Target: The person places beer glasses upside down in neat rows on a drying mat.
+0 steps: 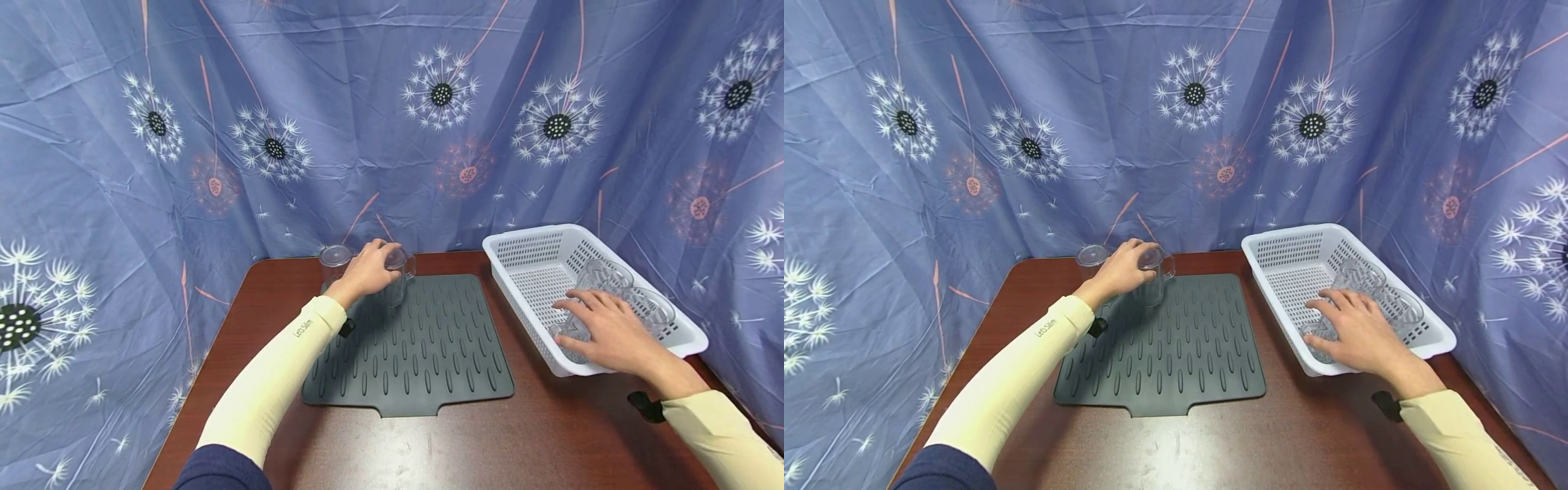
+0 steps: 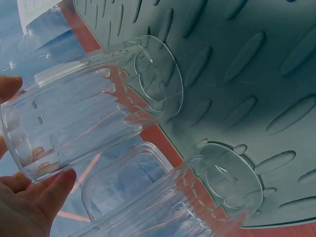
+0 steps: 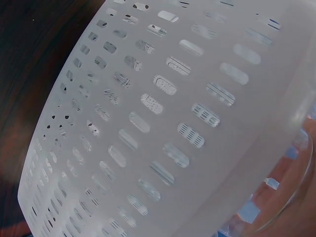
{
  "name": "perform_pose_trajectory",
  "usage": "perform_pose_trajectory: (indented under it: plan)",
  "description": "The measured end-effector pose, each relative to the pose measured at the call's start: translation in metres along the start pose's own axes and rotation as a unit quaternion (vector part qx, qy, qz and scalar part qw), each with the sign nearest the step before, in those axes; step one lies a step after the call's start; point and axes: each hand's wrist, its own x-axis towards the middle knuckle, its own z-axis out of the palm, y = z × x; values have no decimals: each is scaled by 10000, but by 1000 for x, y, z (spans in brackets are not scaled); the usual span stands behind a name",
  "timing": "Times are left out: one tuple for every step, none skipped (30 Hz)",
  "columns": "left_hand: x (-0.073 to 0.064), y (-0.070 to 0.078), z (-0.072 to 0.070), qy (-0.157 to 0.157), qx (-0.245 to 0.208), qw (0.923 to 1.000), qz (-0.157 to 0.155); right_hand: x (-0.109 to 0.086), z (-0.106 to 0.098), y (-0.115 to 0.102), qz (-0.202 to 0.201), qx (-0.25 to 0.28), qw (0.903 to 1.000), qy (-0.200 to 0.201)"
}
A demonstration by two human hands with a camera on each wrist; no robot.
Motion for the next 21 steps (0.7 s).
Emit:
perform_pose_trajectory:
  plan:
    - [0, 0, 0, 26, -11, 10000, -8, 0, 0, 0, 13, 8, 10000, -11]
    - [1, -1, 0, 54, -41, 10000, -10, 0, 0, 0, 25, 16, 10000, -19]
    - [1, -1, 1, 79, -81, 9999, -12, 0, 0, 0, 37, 17, 10000, -18]
    - [1, -2, 1, 103, -124, 9999, -16, 0, 0, -1, 31, 12, 10000, -18]
    - [1, -2, 1, 124, -165, 9998, -18, 0, 0, -1, 16, 5, 10000, -10]
    - [1, -3, 1, 133, -207, 9997, -14, 0, 0, 0, 3, 1, 10000, -7]
    - [1, -3, 1, 139, -241, 9996, -13, 0, 0, -1, -5, 4, 10000, -1]
    - [1, -3, 2, 142, -272, 9995, -9, 0, -1, -1, -25, -1, 10000, 10]
    - [1, -4, 2, 143, -288, 9995, -5, 0, -1, -1, -40, -12, 10000, 20]
    - [1, -4, 2, 141, -313, 9994, -2, 0, -1, -1, -55, -18, 10000, 21]
    - [1, -5, 2, 131, -341, 9993, 1, 0, -1, -1, -62, -20, 10000, 32]
    - [1, -5, 2, 126, -381, 9992, 1, 0, 0, 0, -68, -20, 10000, 40]
    - [1, -5, 2, 128, -421, 9990, 2, 0, 0, 0, -75, -25, 10000, 48]
    - [1, -5, 1, 130, -459, 9989, 3, 0, 0, 0, -85, -27, 9999, 58]
    - [1, -5, 1, 135, -490, 9987, 3, 0, 0, 0, -95, -32, 9999, 70]
    - [1, -5, 1, 149, -514, 9986, 4, 0, 0, 0, -103, -29, 9999, 80]
    - [2, -6, 1, 159, -524, 9985, 3, 0, 0, 0, -114, -28, 9999, 89]
    - [2, -6, 1, 169, -540, 9984, 3, 0, 0, 0, -121, -27, 9999, 94]
    - [2, -6, 1, 172, -547, 9984, 4, 0, 0, 0, -125, -22, 9999, 96]
    - [2, -6, 2, 173, -558, 9983, 1, 0, 0, 0, -131, -17, 9999, 100]
    - [2, -7, 2, 175, -574, 9982, 1, 0, 0, 0, -129, -11, 9999, 102]
